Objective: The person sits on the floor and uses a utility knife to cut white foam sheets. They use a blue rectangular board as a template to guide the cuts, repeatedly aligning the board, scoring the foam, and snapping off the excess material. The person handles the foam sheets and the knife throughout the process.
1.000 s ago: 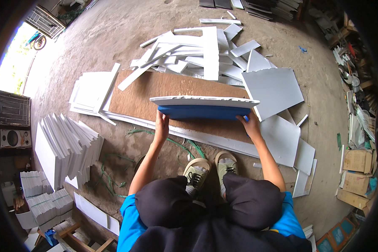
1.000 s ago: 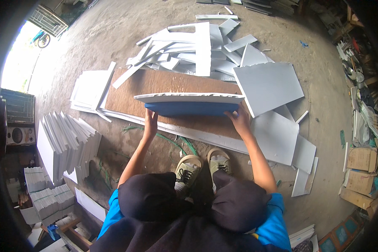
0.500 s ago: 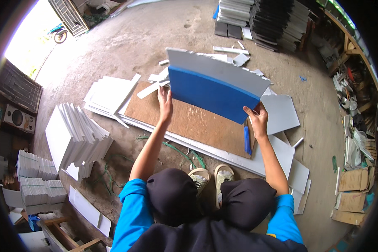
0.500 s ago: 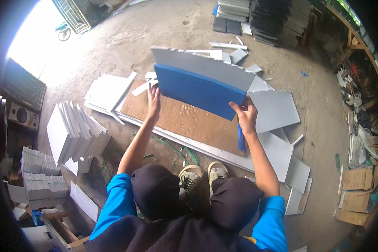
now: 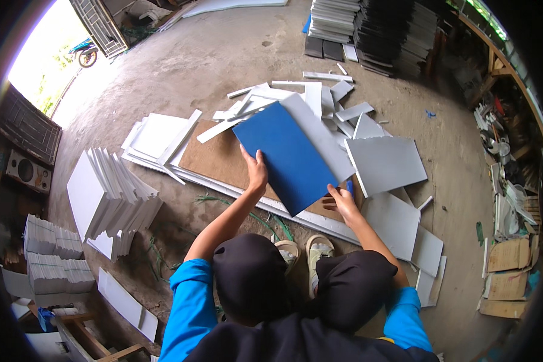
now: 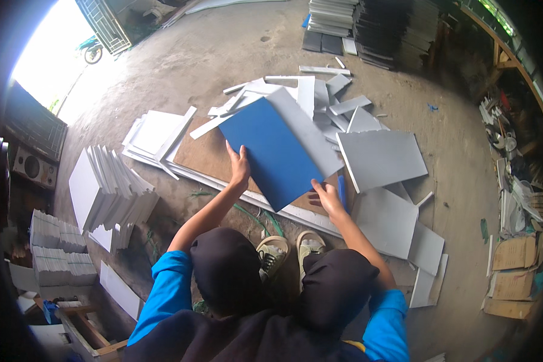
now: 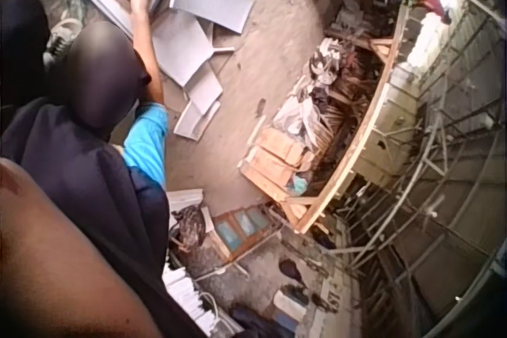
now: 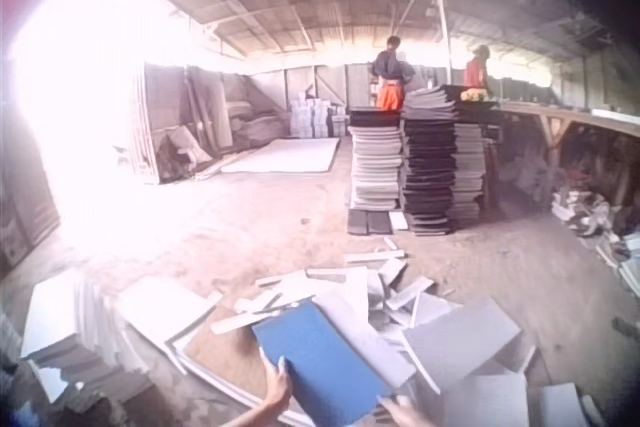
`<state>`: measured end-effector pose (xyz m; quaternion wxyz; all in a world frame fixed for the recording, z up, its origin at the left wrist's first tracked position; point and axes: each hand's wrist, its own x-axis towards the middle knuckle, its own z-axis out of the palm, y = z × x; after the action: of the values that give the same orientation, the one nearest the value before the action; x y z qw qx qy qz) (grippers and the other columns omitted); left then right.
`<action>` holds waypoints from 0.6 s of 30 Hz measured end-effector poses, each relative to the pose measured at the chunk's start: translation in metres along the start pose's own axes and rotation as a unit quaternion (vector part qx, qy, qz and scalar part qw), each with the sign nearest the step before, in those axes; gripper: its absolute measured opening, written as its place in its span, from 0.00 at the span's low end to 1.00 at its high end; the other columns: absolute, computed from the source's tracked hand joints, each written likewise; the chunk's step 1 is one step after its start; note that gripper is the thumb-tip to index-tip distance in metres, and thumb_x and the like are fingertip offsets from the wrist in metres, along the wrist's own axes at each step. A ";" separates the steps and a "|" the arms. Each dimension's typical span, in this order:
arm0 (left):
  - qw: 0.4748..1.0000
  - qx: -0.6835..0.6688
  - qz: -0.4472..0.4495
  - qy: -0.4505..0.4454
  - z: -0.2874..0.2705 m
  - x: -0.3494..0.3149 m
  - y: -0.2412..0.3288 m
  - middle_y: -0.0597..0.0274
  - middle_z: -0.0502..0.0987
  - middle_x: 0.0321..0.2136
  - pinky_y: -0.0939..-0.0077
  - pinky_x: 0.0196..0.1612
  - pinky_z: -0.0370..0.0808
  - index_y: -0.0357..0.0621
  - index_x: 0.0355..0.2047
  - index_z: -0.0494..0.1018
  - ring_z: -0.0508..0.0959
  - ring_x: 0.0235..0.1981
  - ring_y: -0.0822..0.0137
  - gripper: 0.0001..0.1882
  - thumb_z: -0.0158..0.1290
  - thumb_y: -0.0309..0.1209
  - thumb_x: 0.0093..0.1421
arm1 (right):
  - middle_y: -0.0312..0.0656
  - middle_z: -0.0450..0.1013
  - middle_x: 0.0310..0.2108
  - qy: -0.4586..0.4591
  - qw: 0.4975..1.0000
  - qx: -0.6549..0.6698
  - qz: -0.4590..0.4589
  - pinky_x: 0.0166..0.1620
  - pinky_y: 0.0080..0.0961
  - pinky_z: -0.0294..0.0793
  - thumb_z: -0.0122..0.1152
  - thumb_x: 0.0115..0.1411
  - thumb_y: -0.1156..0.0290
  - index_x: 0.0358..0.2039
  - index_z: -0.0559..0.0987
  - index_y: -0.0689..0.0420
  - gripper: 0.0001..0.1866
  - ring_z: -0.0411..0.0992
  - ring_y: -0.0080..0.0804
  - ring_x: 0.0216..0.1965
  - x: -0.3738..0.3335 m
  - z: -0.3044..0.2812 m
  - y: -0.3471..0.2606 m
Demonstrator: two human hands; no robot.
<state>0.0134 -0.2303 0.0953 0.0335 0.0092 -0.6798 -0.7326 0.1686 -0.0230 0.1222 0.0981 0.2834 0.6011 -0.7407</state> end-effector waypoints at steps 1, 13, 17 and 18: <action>0.999 0.024 -0.042 -0.016 0.001 -0.006 -0.008 0.47 0.41 0.61 0.71 0.61 0.46 0.40 0.61 0.31 0.48 0.61 0.57 0.33 0.38 0.31 0.63 | 0.41 0.69 0.32 0.025 0.995 -0.096 -0.020 0.42 0.29 0.69 0.58 0.54 0.57 0.38 0.70 0.61 0.20 0.69 0.31 0.36 0.010 -0.023 0.015; 0.975 0.193 -0.056 -0.093 -0.014 0.001 -0.077 0.42 0.44 0.60 0.68 0.60 0.50 0.41 0.61 0.33 0.51 0.60 0.51 0.33 0.38 0.30 0.62 | 0.45 0.63 0.37 0.142 0.872 -0.366 -0.293 0.42 0.31 0.69 0.56 0.50 0.79 0.45 0.65 0.59 0.20 0.66 0.38 0.37 0.072 -0.039 0.048; 0.963 0.258 -0.059 -0.058 -0.013 0.003 -0.084 0.40 0.54 0.54 0.62 0.56 0.56 0.41 0.60 0.37 0.60 0.53 0.44 0.32 0.40 0.31 0.61 | 0.42 0.66 0.35 0.034 0.925 -0.274 -0.261 0.38 0.28 0.71 0.59 0.50 0.76 0.47 0.64 0.58 0.23 0.67 0.32 0.33 0.104 -0.003 0.048; 0.948 0.307 -0.074 -0.041 -0.011 0.002 -0.085 0.41 0.56 0.52 0.60 0.54 0.57 0.40 0.60 0.39 0.61 0.51 0.44 0.31 0.41 0.31 0.61 | 0.42 0.67 0.35 0.029 0.923 -0.283 -0.259 0.38 0.27 0.71 0.60 0.49 0.75 0.47 0.64 0.57 0.24 0.67 0.31 0.33 0.108 0.003 0.048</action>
<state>0.0088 -0.2350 0.0097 -0.0527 0.0394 -0.8700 -0.4886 0.1020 -0.0174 0.0247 -0.0381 0.0995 0.8405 -0.5312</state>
